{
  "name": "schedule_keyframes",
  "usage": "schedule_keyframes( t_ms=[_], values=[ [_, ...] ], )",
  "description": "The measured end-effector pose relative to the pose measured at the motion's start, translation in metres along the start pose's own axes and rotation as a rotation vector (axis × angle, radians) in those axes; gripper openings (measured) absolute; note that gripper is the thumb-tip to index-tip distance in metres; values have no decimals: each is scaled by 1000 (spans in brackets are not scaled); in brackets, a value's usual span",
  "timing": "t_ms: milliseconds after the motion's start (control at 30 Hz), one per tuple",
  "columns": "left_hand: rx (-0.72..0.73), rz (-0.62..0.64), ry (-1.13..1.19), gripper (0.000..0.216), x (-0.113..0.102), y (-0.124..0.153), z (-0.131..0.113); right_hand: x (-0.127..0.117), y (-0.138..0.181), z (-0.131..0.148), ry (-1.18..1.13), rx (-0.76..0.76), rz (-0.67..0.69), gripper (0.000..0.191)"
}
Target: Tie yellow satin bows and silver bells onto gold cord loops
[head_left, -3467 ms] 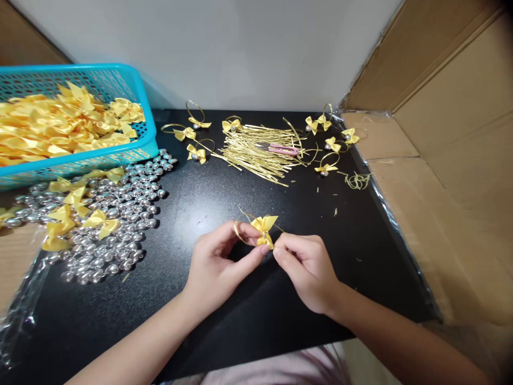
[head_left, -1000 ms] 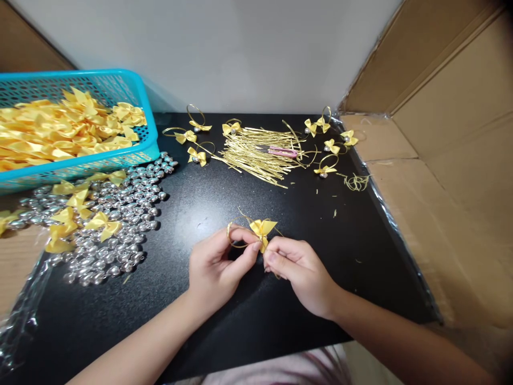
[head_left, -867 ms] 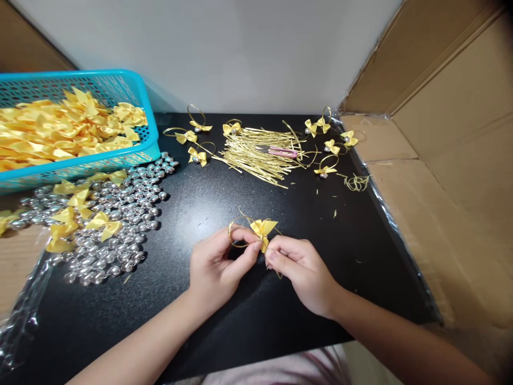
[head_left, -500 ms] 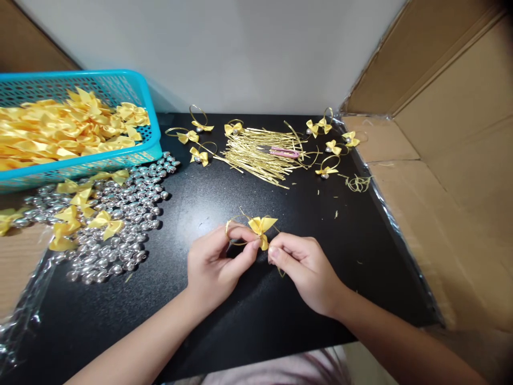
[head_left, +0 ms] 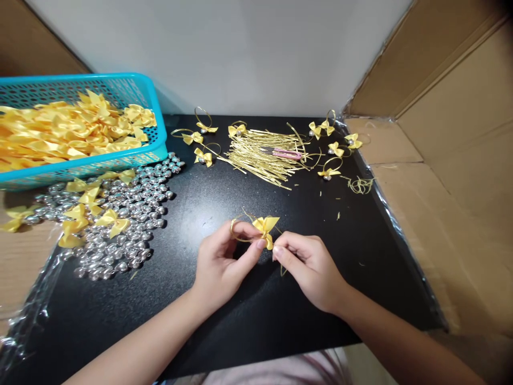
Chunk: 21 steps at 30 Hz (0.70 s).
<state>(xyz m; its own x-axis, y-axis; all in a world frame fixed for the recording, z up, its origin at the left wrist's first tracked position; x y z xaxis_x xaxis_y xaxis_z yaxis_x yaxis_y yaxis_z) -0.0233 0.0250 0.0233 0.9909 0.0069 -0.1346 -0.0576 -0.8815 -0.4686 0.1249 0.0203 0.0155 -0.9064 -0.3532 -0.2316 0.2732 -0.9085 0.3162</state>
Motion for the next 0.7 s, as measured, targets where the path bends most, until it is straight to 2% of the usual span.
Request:
schedule_keyframes(
  t_ms=[200,500,700],
  values=[
    [88,41,-55,14,-1,1,-3,0,2,3,4,-26,-3,24],
    [125,54,-13,16,0,2,1,1,3,8,54,-99,-32,24],
    [163,71,-82,15,-3,2,-2,1,4,10,98,-146,-61,24]
  ],
)
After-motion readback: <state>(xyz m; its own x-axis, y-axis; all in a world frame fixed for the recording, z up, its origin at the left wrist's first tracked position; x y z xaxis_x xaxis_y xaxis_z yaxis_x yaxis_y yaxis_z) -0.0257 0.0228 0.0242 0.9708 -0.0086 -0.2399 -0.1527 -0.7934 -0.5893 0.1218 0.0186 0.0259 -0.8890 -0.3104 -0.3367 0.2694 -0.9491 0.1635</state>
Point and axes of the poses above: each hand's wrist, its own y-axis away from the middle knuckle, its own x-axis out of the palm, z = x × y, the point moved 6 cm from there along -y, towards the middle knuckle, and after that the axes turned 13 degrees about x, right-handed, at the moved point
